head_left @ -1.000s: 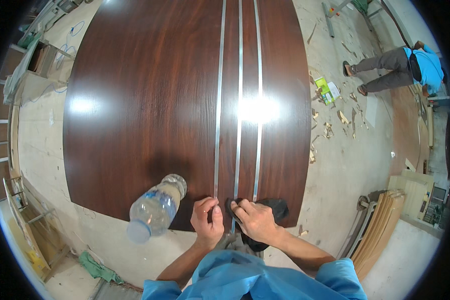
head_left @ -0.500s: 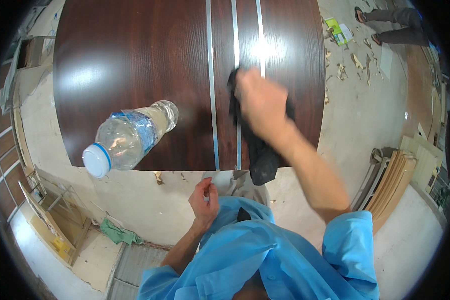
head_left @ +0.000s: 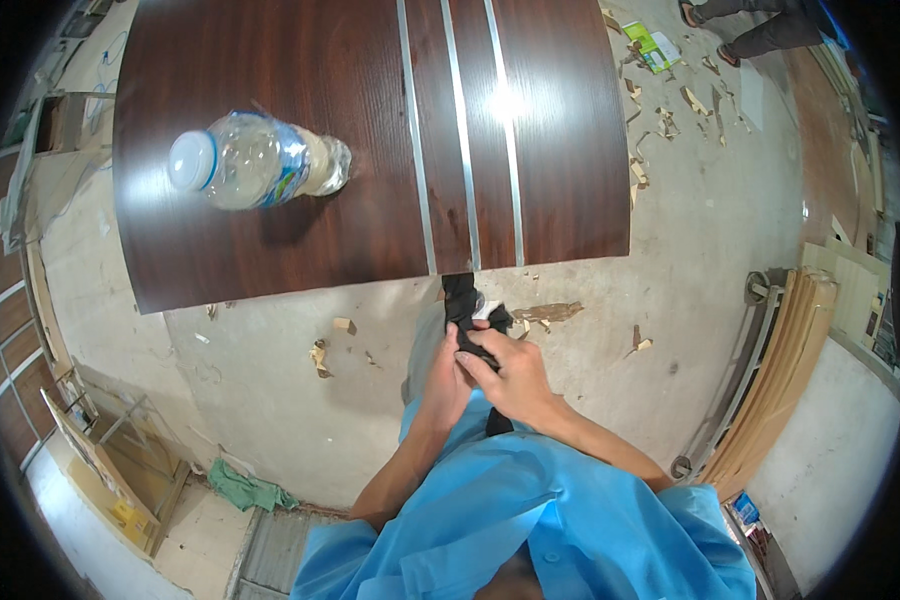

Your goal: The person wipes a large dark wooden table with a black cloth, moving the cloth back and forth across the surface. They occasionally pick up and move a plastic water bottle to access different areas of the table.

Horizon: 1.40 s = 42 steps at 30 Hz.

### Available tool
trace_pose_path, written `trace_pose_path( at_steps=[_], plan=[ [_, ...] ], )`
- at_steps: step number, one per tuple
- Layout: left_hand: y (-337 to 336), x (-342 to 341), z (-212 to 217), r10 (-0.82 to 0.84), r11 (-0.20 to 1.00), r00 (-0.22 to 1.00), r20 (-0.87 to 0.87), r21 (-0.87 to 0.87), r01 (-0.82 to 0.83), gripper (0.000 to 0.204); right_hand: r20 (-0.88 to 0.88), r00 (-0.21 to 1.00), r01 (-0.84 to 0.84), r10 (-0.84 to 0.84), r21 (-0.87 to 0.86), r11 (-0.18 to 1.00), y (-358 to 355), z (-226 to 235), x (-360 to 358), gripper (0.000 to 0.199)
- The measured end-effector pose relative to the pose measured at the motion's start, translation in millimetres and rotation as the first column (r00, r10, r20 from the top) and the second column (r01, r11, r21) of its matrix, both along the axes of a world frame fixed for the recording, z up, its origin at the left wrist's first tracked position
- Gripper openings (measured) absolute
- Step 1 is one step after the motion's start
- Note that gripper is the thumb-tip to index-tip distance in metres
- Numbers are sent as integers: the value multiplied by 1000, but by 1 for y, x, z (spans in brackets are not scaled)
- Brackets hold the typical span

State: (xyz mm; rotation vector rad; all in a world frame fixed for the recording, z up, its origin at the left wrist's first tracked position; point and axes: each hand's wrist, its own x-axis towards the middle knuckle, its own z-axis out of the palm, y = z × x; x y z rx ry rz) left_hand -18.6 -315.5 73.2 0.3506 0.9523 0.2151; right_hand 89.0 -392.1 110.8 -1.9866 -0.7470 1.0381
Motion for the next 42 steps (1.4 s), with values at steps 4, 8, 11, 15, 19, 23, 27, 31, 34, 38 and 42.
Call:
trace_pose_path(
  at_steps=[4, 8, 11, 15, 19, 23, 27, 31, 34, 38, 42],
  plan=[
    [28, -11, 32, 13, 828, 935, -354, 529, 189, 31, 152, 980, 97, -130, 210, 973, -25, 14, 0, 26],
    [62, -4, 43, 254, -343, 765, -592, 684, 644, 17, 226, 895, 361, -384, 136, 923, -51, 20, 25, 20],
    [77, 25, 19, 3, -718, 812, -584, 563, 408, 19, 203, 845, 481, -494, 114, 869, -70, 13, 37, 16],
    [83, 46, -24, -78, -783, 844, -530, 557, 277, 18, 163, 818, 548, -551, 68, 834, -81, 0, 37, 18],
    [110, -4, -27, -204, -823, 698, -687, 506, 257, 11, 109, 870, 472, -481, 95, 876, -72, -5, 20, 20],
    [136, -73, -9, -350, -766, 543, -763, 567, 304, 5, 66, 898, 431, -436, 71, 899, -66, -3, 3, 23],
    [141, -139, 33, 23, 169, 554, -832, 549, 818, 23, 404, 862, 268, -305, 147, 952, -65, -7, -6, 31],
    [206, -156, 88, 505, 13, 711, -489, 828, 560, 28, -90, 930, 359, -357, 5, 933, -64, 6, -20, 39],
    [245, -135, 133, 597, -248, 793, -119, 913, 323, 29, -60, 924, 376, -378, -50, 925, -59, 28, -36, 42],
    [295, -72, 141, 483, -420, 876, -5, 876, 237, 30, 139, 817, 542, -559, 144, 828, -42, 42, -51, 45],
    [353, -19, 72, 267, -390, 812, -520, 712, 584, 31, 147, 795, 586, -588, 59, 808, -13, 25, -59, 47]
  ],
)
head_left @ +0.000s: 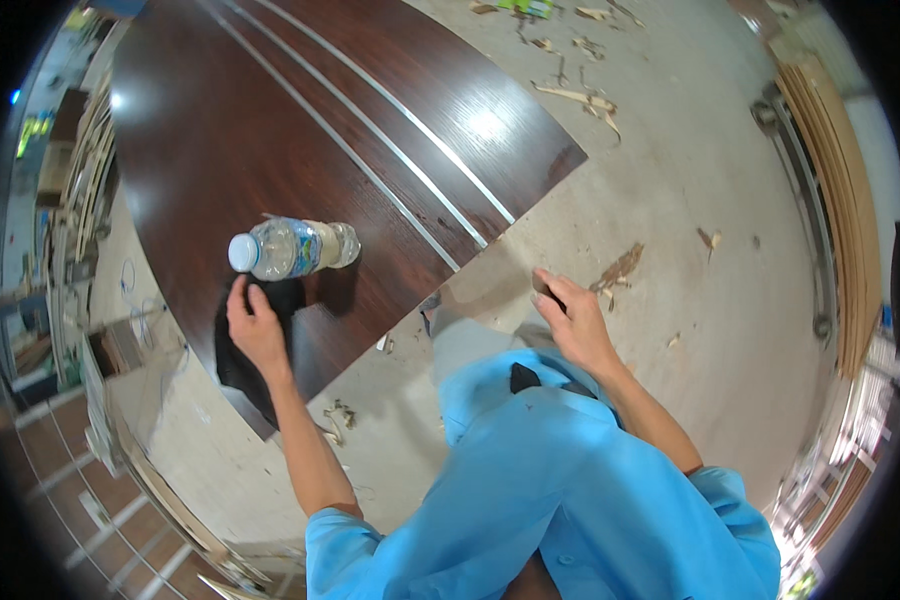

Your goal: The person wipes a large dark wooden table with a black cloth, moving the cloth back and forth across the surface. They occasionally pick up and move a plastic water bottle to access different areas of the table.

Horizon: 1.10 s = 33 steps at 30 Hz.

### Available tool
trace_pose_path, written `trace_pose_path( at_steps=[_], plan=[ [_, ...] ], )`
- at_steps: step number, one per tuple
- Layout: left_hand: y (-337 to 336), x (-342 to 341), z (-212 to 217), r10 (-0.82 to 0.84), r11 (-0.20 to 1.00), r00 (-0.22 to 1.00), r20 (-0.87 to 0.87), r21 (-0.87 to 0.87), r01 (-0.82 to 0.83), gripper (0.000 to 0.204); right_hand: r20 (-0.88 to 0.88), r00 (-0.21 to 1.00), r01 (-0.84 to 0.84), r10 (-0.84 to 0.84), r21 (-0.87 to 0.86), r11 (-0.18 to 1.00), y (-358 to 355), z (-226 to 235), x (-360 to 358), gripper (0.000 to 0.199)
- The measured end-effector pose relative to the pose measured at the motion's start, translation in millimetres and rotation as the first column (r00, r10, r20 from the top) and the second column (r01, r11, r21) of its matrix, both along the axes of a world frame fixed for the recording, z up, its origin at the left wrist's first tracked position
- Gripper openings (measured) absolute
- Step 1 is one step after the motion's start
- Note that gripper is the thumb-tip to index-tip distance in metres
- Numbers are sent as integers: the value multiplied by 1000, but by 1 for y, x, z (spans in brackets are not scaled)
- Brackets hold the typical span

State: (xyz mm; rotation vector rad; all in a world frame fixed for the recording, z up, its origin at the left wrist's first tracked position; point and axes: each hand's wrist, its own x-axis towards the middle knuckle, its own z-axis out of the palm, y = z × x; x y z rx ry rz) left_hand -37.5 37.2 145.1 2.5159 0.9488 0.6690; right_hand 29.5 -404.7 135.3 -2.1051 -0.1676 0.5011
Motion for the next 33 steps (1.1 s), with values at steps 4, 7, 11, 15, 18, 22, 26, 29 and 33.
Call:
trace_pose_path(
  at_steps=[4, 7, 11, 15, 18, 22, 26, 29, 33],
  plan=[
    [26, 24, -62, -50, 999, 997, -50, 18, 51, 38, -63, 964, 263, -259, 64, 963, 51, -29, -18, 40],
    [15, 21, -78, -89, 996, 996, 15, -23, 89, 42, -89, 935, 354, -344, 145, 924, 85, -45, -31, 36],
    [-3, -4, -75, -287, 958, 950, -120, -42, 284, 40, -231, 790, 607, -568, 162, 778, 127, -57, -40, 32],
    [5, -21, -84, -534, 827, 800, -275, 28, 562, 38, -550, 499, 854, -670, 179, 489, 161, -66, -37, 21],
    [13, -24, -95, -562, 805, 781, -272, 37, 593, 37, -436, 546, 837, -716, 246, 489, 176, -75, -30, 14],
    [13, -26, -100, -558, 810, 788, -259, 36, 585, 38, -426, 575, 818, -699, 297, 492, 175, -82, -22, 13],
    [10, -29, -97, -582, 790, 765, -276, 32, 612, 40, -477, 635, 772, -608, 356, 526, 160, -84, -18, 8],
    [10, -29, -96, -584, 791, 764, -273, 19, 612, 40, -463, 704, 704, -538, 363, 610, 146, -82, -18, 8],
    [11, -27, -97, -592, 785, 759, -269, 20, 619, 40, -346, 772, 633, -534, 332, 700, 133, -78, -16, 9]
  ],
)
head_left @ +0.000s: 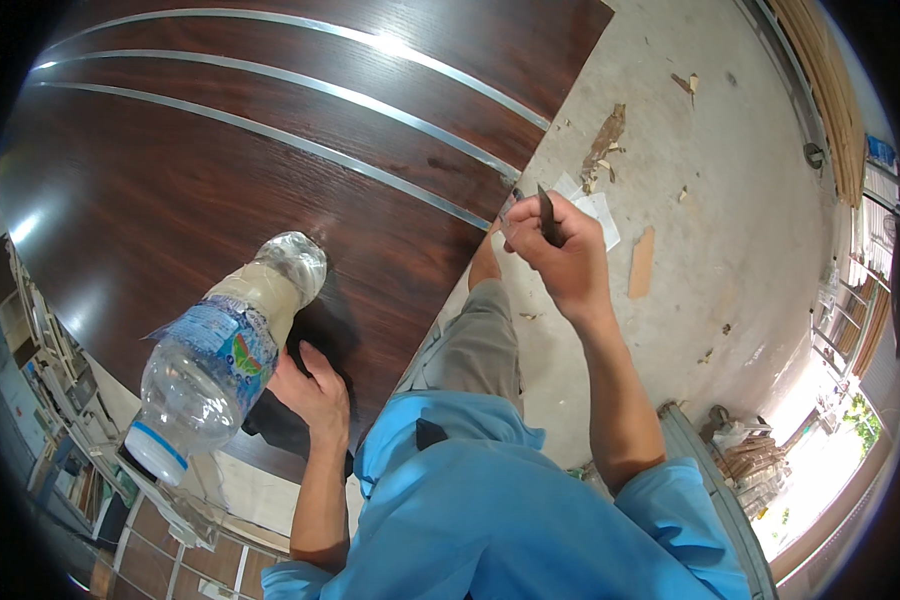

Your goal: The person wipes a large dark wooden table with a black cloth, moving the cloth back and forth across the surface. They occasionally pick up and move a plastic water bottle to access different areas of the table.

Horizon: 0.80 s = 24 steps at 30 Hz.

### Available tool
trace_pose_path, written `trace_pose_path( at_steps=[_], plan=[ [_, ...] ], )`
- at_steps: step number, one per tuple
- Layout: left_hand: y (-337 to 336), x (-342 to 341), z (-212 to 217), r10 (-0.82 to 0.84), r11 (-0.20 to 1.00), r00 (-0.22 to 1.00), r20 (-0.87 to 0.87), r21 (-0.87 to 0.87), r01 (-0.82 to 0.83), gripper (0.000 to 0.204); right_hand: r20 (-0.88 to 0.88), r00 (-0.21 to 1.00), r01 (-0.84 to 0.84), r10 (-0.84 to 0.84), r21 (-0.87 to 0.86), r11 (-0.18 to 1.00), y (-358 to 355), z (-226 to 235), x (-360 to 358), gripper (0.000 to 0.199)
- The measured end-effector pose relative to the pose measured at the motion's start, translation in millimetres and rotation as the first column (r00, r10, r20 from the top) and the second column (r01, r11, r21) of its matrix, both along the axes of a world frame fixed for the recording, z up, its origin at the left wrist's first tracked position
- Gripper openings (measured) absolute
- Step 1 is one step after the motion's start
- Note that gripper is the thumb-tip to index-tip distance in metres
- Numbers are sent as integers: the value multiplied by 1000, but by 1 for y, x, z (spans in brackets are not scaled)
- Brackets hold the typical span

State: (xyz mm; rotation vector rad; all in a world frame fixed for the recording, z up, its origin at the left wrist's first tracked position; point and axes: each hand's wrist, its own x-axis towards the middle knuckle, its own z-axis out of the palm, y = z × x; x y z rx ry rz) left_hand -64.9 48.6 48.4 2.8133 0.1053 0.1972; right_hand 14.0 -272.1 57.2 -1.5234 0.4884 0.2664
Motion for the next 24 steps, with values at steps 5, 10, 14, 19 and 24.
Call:
trace_pose_path(
  at_steps=[5, 10, 14, 19, 24],
  plan=[
    [-1, 3, -3, -10, 999, 1000, 15, -32, 10, 39, -97, 972, -227, 213, -161, 961, -12, 9, 18, 11],
    [1, 3, -3, -26, 999, 999, 32, -32, 27, 39, -147, 819, -572, 554, -269, 775, -30, 22, 39, 20],
    [3, 2, -2, -6, 998, 1000, -2, -62, 6, 39, -263, 789, -600, 555, -138, 788, -39, 30, 42, 24],
    [2, 2, -1, -1, 999, 1000, -9, -50, 0, 39, -245, 775, -630, 583, -230, 741, -38, 28, 41, 27],
    [2, 2, 0, 3, 997, 1000, -6, -72, -4, 39, -253, 839, -533, 481, -205, 821, -30, 28, 38, 30]
  ],
)
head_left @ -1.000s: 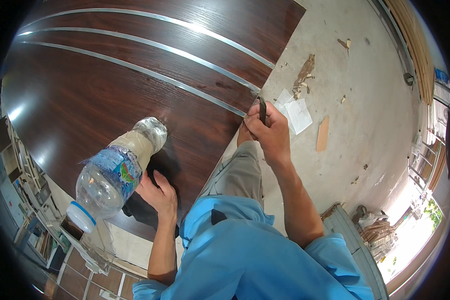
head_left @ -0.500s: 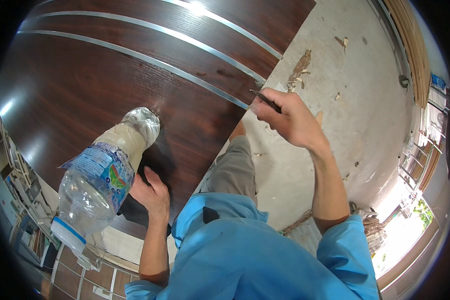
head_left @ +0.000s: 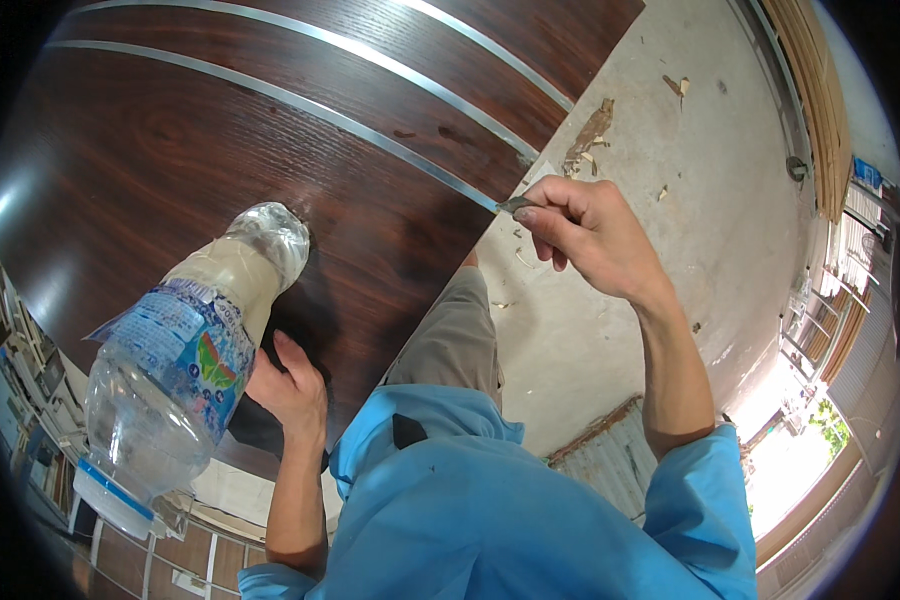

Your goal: The person wipes a large dark wooden table with a black cloth, moving the cloth back and forth across the surface. They occasionally pick up and move a plastic water bottle to access different areas of the table.

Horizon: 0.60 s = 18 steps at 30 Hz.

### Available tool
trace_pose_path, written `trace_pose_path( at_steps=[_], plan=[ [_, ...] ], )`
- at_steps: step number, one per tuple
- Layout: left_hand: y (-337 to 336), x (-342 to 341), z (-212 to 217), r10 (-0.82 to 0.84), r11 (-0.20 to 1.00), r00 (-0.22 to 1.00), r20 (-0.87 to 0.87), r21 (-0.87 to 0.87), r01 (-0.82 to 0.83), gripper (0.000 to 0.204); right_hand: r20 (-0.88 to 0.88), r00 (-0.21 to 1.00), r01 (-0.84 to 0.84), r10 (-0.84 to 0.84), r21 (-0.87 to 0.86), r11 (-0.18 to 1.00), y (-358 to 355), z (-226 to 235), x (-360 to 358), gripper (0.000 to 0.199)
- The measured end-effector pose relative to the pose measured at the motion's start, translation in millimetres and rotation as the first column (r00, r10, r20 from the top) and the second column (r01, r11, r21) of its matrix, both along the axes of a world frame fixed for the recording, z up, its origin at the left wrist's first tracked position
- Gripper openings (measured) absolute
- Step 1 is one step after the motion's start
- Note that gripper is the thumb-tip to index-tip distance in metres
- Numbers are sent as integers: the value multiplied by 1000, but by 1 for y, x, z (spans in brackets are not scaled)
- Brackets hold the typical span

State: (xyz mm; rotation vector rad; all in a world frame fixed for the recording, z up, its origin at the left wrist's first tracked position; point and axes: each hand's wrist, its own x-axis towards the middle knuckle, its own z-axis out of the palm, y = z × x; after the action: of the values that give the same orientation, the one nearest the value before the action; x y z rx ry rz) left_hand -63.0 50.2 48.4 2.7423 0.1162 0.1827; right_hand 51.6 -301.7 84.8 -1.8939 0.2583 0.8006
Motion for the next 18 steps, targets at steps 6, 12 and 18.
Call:
trace_pose_path(
  at_steps=[6, 12, 18],
  plan=[
    [0, -1, 0, 1, 1000, 1000, -15, -20, -2, 39, 82, 996, -37, 45, -97, 995, 6, 3, -2, 26],
    [0, -1, 2, -8, 1000, 999, -31, -18, 8, 40, 167, 984, -45, 65, -121, 992, 8, 1, -6, 27],
    [0, -1, 2, -5, 999, 999, -37, -36, 3, 40, 143, 987, -57, 72, -102, 993, 5, -1, -4, 28]
  ],
)
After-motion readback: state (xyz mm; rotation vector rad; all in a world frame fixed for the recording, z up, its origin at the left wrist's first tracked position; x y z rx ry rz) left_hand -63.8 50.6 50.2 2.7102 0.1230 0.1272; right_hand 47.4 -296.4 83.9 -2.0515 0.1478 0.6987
